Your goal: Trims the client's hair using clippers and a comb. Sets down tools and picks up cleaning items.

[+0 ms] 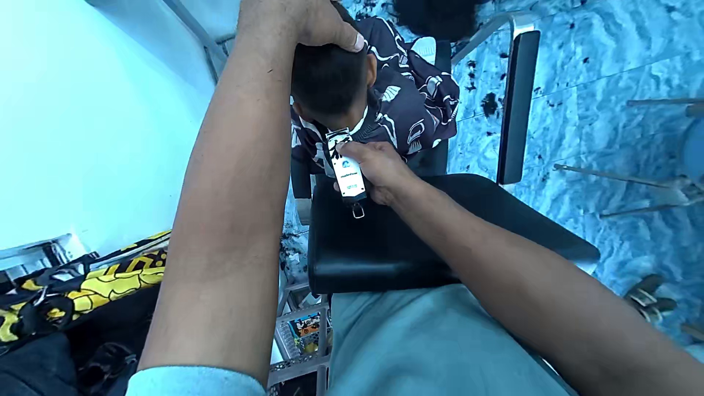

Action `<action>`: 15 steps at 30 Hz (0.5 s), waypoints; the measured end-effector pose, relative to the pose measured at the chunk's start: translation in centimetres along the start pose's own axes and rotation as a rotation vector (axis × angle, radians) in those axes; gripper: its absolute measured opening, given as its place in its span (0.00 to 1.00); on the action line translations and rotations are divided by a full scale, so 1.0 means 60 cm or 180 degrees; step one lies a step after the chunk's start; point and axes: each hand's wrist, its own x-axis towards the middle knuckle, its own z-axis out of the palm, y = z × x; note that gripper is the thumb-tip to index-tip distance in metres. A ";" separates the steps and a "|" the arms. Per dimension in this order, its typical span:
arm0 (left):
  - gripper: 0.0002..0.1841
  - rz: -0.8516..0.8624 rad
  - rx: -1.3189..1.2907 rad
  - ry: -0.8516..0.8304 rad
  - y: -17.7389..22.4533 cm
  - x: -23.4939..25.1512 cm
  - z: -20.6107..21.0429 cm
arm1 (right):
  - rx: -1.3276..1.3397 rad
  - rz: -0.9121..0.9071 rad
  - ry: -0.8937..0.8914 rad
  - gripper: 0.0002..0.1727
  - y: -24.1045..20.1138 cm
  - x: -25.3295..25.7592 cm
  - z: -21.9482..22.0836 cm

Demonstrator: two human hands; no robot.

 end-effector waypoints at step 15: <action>0.45 0.0028 0.0266 0.0224 -0.016 0.029 -0.006 | 0.0193 -0.0036 0.0189 0.20 -0.021 -0.002 -0.003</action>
